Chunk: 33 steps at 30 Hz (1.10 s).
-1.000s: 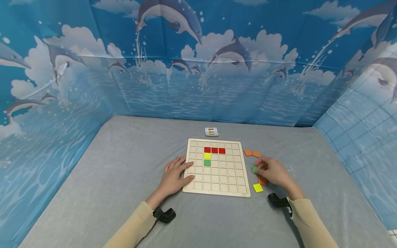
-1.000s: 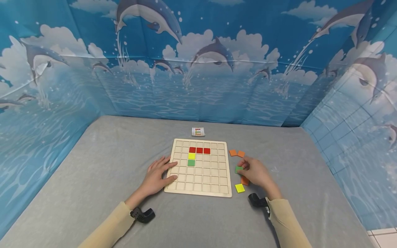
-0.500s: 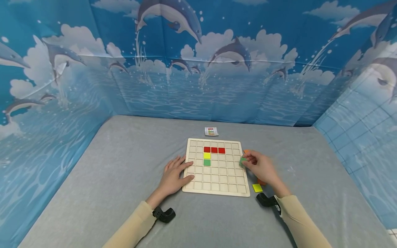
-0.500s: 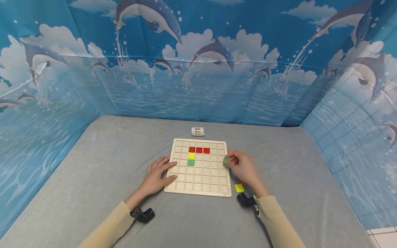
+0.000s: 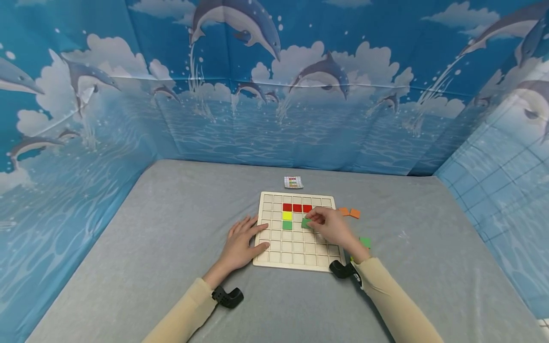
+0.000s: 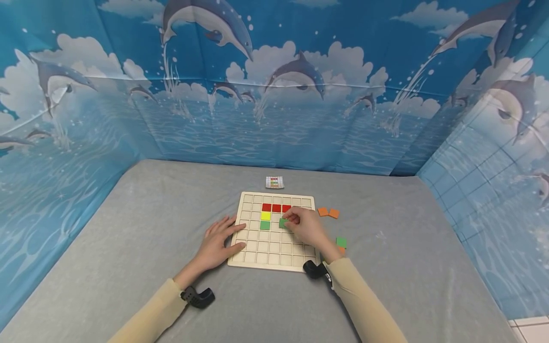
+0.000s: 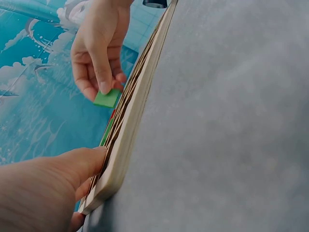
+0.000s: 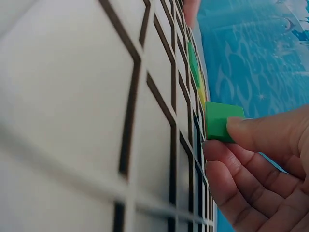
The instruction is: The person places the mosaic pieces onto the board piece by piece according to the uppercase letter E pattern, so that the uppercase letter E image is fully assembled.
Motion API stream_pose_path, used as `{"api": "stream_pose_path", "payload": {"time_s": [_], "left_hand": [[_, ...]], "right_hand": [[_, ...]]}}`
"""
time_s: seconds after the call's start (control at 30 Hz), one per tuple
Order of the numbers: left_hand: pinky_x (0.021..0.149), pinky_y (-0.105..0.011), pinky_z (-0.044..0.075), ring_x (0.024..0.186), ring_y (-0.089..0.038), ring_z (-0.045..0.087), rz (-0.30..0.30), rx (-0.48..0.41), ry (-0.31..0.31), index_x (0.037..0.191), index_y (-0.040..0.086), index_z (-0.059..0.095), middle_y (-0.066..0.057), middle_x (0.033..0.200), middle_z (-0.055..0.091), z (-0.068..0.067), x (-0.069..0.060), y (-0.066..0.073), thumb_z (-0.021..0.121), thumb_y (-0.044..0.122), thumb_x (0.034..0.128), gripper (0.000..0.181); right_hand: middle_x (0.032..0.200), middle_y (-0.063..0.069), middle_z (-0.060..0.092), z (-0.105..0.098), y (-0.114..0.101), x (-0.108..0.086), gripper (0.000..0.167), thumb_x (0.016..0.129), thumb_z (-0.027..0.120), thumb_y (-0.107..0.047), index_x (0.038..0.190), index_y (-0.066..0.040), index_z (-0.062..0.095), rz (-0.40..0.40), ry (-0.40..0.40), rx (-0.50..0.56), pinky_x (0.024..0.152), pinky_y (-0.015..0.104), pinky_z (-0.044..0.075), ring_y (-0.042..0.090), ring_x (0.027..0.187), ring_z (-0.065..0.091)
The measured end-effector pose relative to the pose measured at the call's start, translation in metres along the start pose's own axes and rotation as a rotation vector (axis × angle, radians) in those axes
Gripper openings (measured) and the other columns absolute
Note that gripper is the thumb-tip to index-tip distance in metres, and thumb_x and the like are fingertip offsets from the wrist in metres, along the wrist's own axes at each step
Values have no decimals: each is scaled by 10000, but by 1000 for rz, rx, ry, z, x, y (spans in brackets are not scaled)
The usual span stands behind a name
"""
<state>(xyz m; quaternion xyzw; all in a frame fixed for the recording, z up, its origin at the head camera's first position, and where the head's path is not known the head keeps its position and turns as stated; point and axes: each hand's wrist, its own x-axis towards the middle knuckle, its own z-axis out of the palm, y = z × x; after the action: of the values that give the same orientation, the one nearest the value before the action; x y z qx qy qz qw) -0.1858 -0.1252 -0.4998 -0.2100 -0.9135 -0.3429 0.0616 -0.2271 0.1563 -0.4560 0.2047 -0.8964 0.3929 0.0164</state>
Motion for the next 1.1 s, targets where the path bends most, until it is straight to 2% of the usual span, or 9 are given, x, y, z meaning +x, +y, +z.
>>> {"api": "stream_pose_path", "payload": {"time_s": [0.2, 0.53, 0.77, 0.9, 1.1], "left_hand": [[1087, -509, 97, 1395, -306, 208, -2, 8, 4, 1341, 162, 568, -111, 1483, 354, 1, 1, 0, 657, 374, 885, 511], [1082, -526, 97, 1393, -322, 208, 8, 4, 6, 1344, 150, 565, -122, 1485, 348, -1, 1, 0, 648, 376, 890, 514], [1084, -518, 97, 1393, -320, 207, 7, 8, 4, 1342, 152, 566, -122, 1483, 350, -1, 0, 1, 655, 372, 888, 513], [1082, -520, 98, 1392, -323, 209, 5, 6, 6, 1339, 148, 569, -124, 1482, 352, -1, 0, 1, 659, 364, 887, 509], [1084, -517, 94, 1395, -319, 203, 4, 1, 1, 1343, 148, 566, -124, 1484, 348, -1, 0, 1, 656, 370, 888, 514]], "right_hand": [[834, 2, 650, 9, -6, 8, 81, 848, 701, -23, 925, -46, 700, -37, -10, -29, 677, 313, 498, 139, 736, 602], [793, -37, 633, 13, -13, 13, 56, 853, 706, -53, 902, -79, 714, 12, -58, -63, 666, 311, 487, 124, 724, 579], [788, -58, 632, 14, -18, 11, 45, 839, 737, -127, 884, -122, 743, 49, -24, -180, 629, 309, 464, 111, 701, 555], [802, -56, 627, 15, -21, 11, 33, 821, 754, -138, 851, -126, 759, 31, -10, -261, 646, 318, 462, 120, 727, 548], [813, -62, 636, 14, -23, 9, 49, 804, 755, -125, 847, -141, 774, 37, -29, -262, 657, 325, 458, 137, 773, 542]]}}
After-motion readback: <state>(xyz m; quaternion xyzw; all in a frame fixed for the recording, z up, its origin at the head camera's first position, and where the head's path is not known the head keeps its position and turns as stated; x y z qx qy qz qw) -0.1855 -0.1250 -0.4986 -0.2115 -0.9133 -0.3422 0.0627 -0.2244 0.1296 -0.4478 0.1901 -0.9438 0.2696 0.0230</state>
